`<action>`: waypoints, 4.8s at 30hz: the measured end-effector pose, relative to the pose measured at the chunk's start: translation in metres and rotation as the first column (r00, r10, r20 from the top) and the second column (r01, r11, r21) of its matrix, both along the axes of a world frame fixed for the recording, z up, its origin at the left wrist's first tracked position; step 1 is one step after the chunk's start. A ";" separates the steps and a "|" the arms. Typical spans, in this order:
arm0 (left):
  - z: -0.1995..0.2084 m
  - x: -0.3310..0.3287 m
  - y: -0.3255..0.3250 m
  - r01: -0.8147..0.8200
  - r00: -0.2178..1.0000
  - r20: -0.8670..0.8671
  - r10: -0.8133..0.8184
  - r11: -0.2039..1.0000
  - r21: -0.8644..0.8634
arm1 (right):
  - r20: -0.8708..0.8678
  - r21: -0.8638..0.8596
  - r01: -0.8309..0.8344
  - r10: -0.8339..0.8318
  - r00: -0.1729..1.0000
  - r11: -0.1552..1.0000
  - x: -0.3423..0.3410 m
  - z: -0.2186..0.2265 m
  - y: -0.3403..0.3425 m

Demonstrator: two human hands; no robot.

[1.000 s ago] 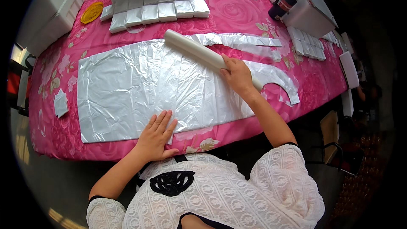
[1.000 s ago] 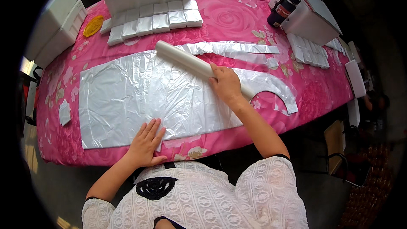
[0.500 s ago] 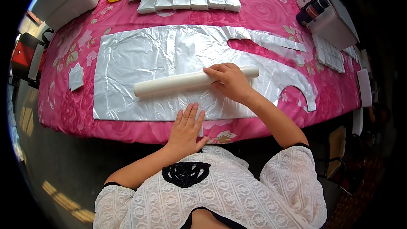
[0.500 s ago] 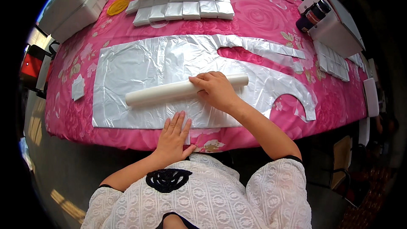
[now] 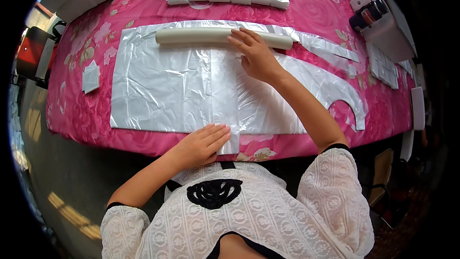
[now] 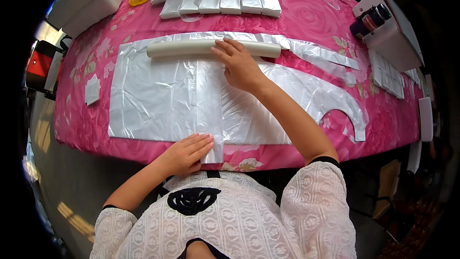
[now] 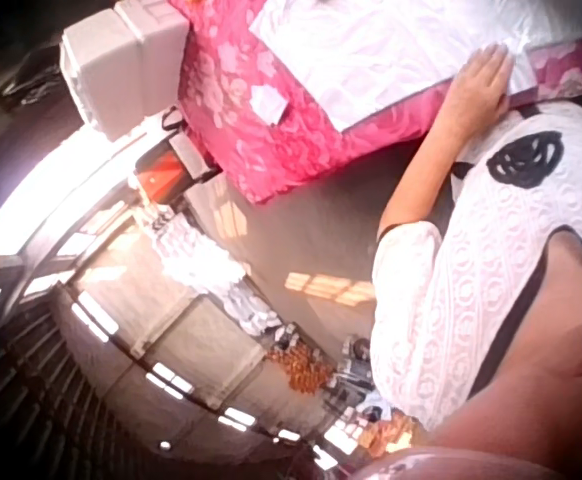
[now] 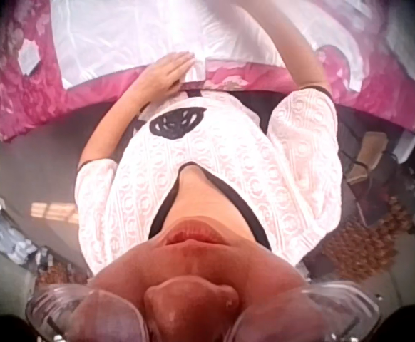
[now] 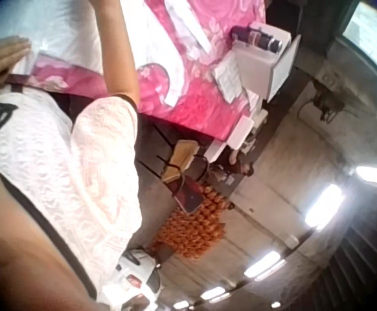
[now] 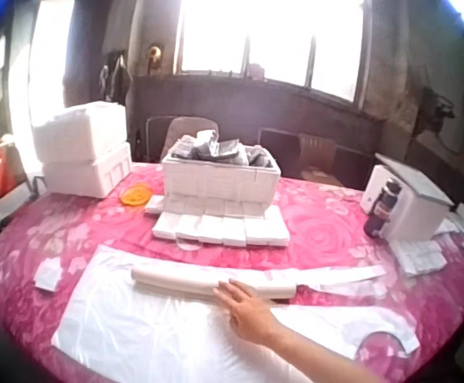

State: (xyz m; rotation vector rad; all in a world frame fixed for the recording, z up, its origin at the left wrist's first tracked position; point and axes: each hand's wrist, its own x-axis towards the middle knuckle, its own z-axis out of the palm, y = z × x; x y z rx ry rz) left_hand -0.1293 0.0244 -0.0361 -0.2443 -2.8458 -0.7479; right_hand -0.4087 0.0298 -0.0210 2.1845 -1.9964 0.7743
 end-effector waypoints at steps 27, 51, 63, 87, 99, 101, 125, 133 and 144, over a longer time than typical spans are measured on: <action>0.009 -0.064 -0.042 -0.595 0.750 0.053 0.660 0.637 0.491 | 0.654 0.650 0.004 -0.561 0.508 0.760 0.042 0.006 0.037; -0.008 -0.080 -0.047 -0.456 0.889 -0.161 0.428 0.853 -0.254 | 0.195 0.144 -0.255 0.226 0.955 0.956 0.015 -0.012 0.034; 0.003 -0.030 -0.020 -0.324 0.928 -0.182 0.324 0.946 0.030 | 0.260 -0.003 -0.247 0.239 0.935 0.969 0.061 -0.019 0.080; 0.009 -0.069 -0.027 -0.505 0.857 -0.144 0.494 0.861 -0.053 | 0.541 0.742 -0.132 -0.471 0.697 0.658 0.038 0.015 0.013; -0.009 -0.081 -0.022 -0.563 0.782 0.176 0.598 0.798 -0.214 | 0.185 0.684 0.183 -0.411 0.893 0.706 0.051 0.022 0.038; -0.011 -0.079 -0.021 -0.568 0.795 0.135 0.592 0.803 -0.178 | 0.100 0.689 0.207 -0.373 0.922 0.694 0.045 0.029 0.042; -0.028 0.103 0.056 -0.284 0.448 0.727 0.521 -0.688 0.668 | 0.365 0.245 -0.321 0.220 0.905 0.915 0.260 -0.032 0.042; 0.010 0.140 -0.013 -0.703 0.371 0.186 0.910 0.145 0.696 | 0.284 0.153 -0.590 0.536 0.795 0.793 0.226 0.021 -0.027; 0.006 0.148 -0.193 0.120 0.119 0.408 0.905 -0.421 0.899 | 0.403 0.283 -0.315 0.185 0.896 0.906 0.286 0.008 -0.285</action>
